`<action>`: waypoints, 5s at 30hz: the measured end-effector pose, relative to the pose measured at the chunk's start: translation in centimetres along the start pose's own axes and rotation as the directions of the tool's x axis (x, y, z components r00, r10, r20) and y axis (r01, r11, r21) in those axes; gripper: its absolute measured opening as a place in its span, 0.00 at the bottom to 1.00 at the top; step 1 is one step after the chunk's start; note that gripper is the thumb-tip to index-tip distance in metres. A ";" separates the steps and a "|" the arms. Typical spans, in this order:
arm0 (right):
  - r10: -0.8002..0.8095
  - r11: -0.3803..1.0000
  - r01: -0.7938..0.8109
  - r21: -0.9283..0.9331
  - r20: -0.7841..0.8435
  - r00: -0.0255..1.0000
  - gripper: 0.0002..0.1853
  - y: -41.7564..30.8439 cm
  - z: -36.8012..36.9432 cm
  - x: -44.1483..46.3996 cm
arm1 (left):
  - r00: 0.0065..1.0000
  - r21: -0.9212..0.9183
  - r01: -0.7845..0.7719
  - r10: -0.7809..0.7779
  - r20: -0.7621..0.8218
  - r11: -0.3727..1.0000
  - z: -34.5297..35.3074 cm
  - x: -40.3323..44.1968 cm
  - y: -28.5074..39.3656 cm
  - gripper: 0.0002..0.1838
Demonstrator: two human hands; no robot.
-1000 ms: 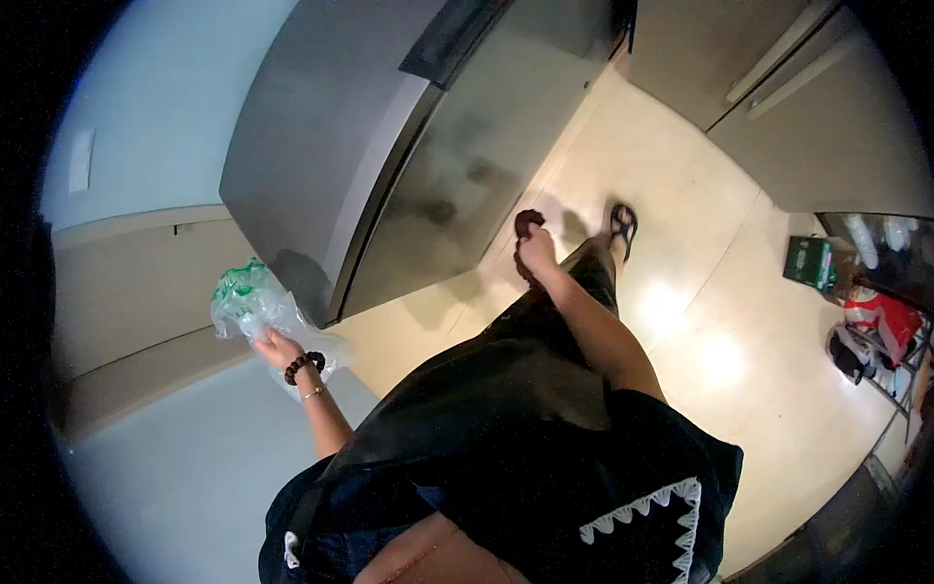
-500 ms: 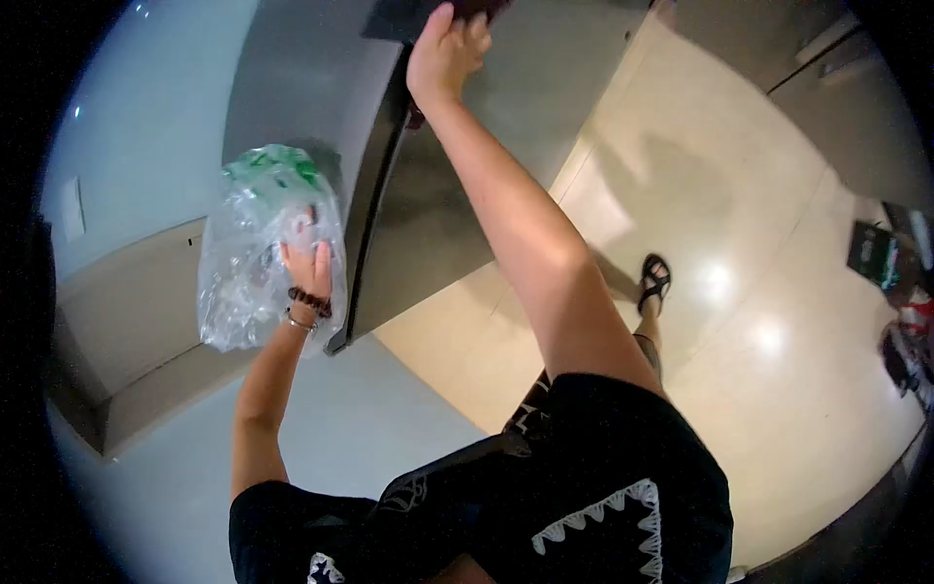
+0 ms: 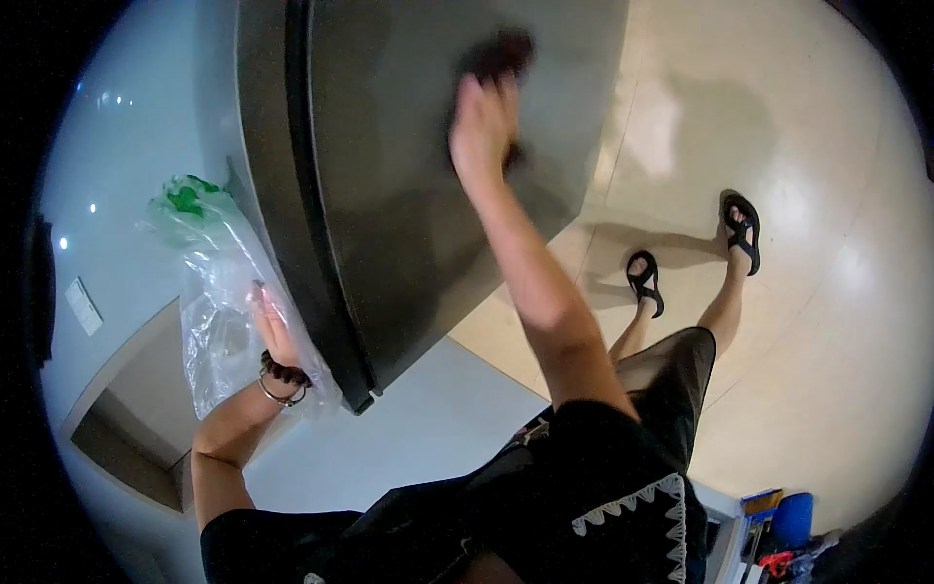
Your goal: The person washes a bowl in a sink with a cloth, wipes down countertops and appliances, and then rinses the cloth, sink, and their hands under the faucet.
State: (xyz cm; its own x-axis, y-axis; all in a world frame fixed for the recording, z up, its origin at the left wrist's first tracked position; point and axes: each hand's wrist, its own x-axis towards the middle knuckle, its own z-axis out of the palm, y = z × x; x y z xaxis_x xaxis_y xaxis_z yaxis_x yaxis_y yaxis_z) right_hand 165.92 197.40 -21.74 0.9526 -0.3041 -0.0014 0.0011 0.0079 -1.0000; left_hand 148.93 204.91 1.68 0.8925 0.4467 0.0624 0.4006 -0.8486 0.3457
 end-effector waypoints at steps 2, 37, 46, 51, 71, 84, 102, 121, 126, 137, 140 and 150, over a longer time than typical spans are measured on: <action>-0.216 0.922 0.206 0.328 -0.009 0.976 0.14 -2.9 2.0 5.4 | 0.954 0.395 -0.298 0.254 0.160 0.869 -1.9 -0.8 -3.0 0.24; -0.618 0.782 0.396 0.482 0.509 0.600 0.17 -4.7 -2.1 0.7 | 0.962 0.402 -0.260 0.199 0.188 0.878 -3.5 -6.2 -6.7 0.21; 0.437 0.896 -0.434 0.098 -0.012 0.899 0.17 18.7 10.2 24.4 | 0.975 0.407 -0.173 0.098 0.197 0.897 -2.0 -5.7 -4.4 0.18; -0.029 0.984 -0.025 0.177 0.297 0.954 0.14 -3.3 5.7 24.4 | 0.940 0.466 -0.281 0.143 0.309 0.839 -2.4 -12.0 -11.5 0.21; 0.551 0.694 -0.679 0.241 0.430 0.716 0.34 19.1 14.3 52.2 | 0.950 0.461 0.202 -0.288 0.123 0.864 6.7 6.2 -3.3 0.26; 0.491 0.419 -0.875 0.244 0.749 0.444 0.18 -11.4 2.7 41.9 | 0.903 0.054 0.198 -0.161 -0.398 0.979 5.7 30.5 8.1 0.31; 0.599 0.338 -0.645 0.685 0.373 0.709 0.19 -24.6 -37.0 29.7 | 0.533 -0.965 0.055 0.810 0.246 0.257 16.8 25.1 51.2 0.20; 0.194 0.567 -0.485 -0.666 -0.465 0.864 0.16 -21.7 -61.9 17.8 | -0.563 -0.614 -0.707 0.805 0.188 -0.352 8.7 4.8 69.5 0.43; 0.352 0.923 -0.331 -0.196 0.077 0.933 0.19 -30.0 -64.0 16.0 | -0.922 -0.909 -0.322 0.306 0.237 -0.266 22.2 1.2 70.5 0.48; 0.470 0.871 -0.458 0.176 -0.568 0.676 0.07 -27.6 -81.9 13.2 | -0.706 -0.181 0.278 0.329 0.627 0.943 34.8 -5.8 82.2 0.26; 0.264 0.847 -0.479 -0.229 -0.601 0.754 0.17 -22.8 -85.5 17.9 | -0.713 0.230 0.600 0.382 0.589 0.766 33.7 -7.8 89.6 0.23; 0.005 1.000 -0.007 0.000 -0.810 0.587 0.27 -24.5 -93.3 33.5 | -0.470 -0.929 -0.300 0.813 0.342 0.218 39.0 -15.5 101.0 0.16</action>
State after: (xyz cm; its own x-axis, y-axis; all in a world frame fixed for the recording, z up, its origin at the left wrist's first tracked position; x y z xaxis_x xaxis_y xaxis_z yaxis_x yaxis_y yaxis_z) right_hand 169.43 98.09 1.97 0.3129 -0.9497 -0.0117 -0.0059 0.0104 -0.9999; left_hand 183.63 101.22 -0.89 -0.0228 -0.9974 -0.0688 -0.3730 -0.0553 0.9262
